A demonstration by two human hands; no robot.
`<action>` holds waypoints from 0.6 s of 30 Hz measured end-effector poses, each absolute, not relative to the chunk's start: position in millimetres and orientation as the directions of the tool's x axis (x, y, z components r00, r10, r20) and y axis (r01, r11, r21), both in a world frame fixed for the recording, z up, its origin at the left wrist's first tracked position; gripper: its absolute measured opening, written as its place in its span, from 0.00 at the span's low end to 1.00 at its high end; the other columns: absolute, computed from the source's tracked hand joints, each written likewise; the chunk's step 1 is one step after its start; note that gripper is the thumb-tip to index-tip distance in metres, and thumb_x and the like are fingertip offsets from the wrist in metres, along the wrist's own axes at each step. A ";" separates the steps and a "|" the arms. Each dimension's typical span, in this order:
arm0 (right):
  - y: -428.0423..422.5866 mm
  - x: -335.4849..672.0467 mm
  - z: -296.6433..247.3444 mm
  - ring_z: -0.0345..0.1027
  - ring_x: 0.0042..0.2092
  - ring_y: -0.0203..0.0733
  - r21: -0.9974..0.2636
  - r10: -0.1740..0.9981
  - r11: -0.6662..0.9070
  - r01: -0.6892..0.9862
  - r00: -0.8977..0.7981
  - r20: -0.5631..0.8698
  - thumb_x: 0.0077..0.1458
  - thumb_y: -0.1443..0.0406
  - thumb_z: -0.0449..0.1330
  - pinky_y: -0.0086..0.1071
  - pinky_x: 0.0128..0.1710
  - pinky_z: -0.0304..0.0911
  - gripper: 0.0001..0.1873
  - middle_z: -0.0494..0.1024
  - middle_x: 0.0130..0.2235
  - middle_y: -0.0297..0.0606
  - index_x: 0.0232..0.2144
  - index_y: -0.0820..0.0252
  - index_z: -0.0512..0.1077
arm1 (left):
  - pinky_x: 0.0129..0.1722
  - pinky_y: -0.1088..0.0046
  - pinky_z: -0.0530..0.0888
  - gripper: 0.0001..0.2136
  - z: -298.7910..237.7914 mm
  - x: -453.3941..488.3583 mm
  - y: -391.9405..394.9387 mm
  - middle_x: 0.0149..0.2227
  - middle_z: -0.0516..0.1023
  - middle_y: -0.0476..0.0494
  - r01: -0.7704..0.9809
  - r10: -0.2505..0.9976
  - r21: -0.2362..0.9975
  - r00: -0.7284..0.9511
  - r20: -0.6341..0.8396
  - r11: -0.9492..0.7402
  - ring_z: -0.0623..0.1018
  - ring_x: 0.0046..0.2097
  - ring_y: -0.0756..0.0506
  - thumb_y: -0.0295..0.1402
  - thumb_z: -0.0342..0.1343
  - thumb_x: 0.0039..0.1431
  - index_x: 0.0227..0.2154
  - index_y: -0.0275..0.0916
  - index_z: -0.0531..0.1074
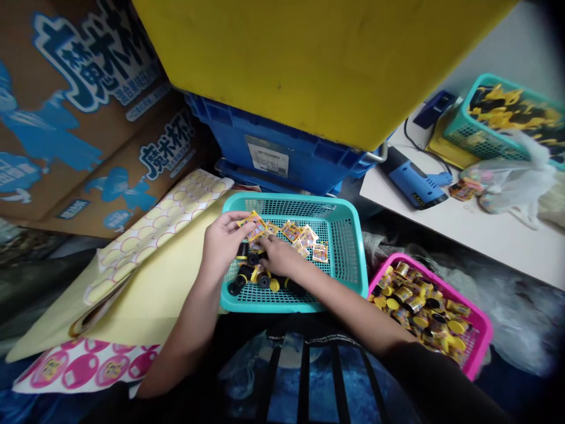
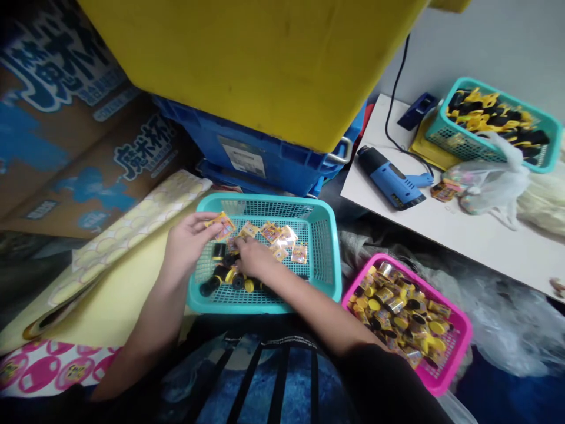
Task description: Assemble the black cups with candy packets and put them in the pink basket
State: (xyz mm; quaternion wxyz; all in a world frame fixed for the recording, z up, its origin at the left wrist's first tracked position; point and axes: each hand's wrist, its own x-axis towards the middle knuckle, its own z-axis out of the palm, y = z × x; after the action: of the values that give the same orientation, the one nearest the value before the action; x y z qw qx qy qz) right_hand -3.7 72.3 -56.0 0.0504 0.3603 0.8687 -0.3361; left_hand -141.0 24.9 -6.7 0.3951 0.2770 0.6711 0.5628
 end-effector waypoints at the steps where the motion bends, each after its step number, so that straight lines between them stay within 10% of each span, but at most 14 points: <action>1: 71.5 -5.0 -57.5 0.68 0.43 0.49 -0.547 0.588 0.519 0.657 -0.739 -0.330 0.48 0.67 0.61 0.39 0.41 0.63 0.27 0.71 0.51 0.53 0.53 0.65 0.68 | 0.34 0.73 0.76 0.14 -7.7 -142.8 23.3 0.31 0.83 0.45 -0.103 0.802 0.977 -0.559 -0.210 0.185 0.80 0.32 0.47 0.33 0.66 0.45 0.36 0.36 0.75; 5: 80.9 13.4 -49.3 0.69 0.39 0.44 -0.684 0.673 0.330 0.650 -0.671 -0.312 0.46 0.65 0.61 0.38 0.39 0.64 0.18 0.73 0.43 0.47 0.42 0.63 0.72 | 0.30 0.75 0.75 0.11 -8.2 -148.9 12.6 0.31 0.83 0.45 -0.160 0.771 0.979 -0.606 -0.196 0.123 0.79 0.28 0.49 0.35 0.64 0.48 0.34 0.36 0.75; 10: 104.8 45.0 -12.1 0.70 0.32 0.36 -0.973 0.746 -0.196 0.124 -0.625 -0.230 0.49 0.61 0.64 0.33 0.34 0.66 0.15 0.74 0.34 0.33 0.40 0.55 0.70 | 0.40 0.70 0.77 0.10 -9.0 -149.9 2.1 0.34 0.84 0.42 -0.149 0.832 0.972 -0.503 -0.235 0.184 0.82 0.36 0.45 0.37 0.66 0.47 0.31 0.36 0.79; 18: 109.7 34.1 11.3 0.70 0.33 0.33 -0.971 0.686 -0.237 0.021 -0.704 -0.182 0.46 0.62 0.69 0.30 0.34 0.67 0.11 0.77 0.33 0.31 0.35 0.55 0.75 | 0.44 0.69 0.77 0.12 -13.6 -148.4 1.2 0.38 0.84 0.43 -0.090 0.893 0.989 -0.426 -0.146 0.119 0.82 0.41 0.43 0.42 0.63 0.52 0.34 0.40 0.81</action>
State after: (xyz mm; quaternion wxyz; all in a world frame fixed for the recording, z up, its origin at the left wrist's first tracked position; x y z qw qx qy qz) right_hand 34.1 109.7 11.3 -0.2300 0.3082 0.5734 -0.7234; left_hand -148.4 1.2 -13.6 0.4250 0.3261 0.6153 0.5783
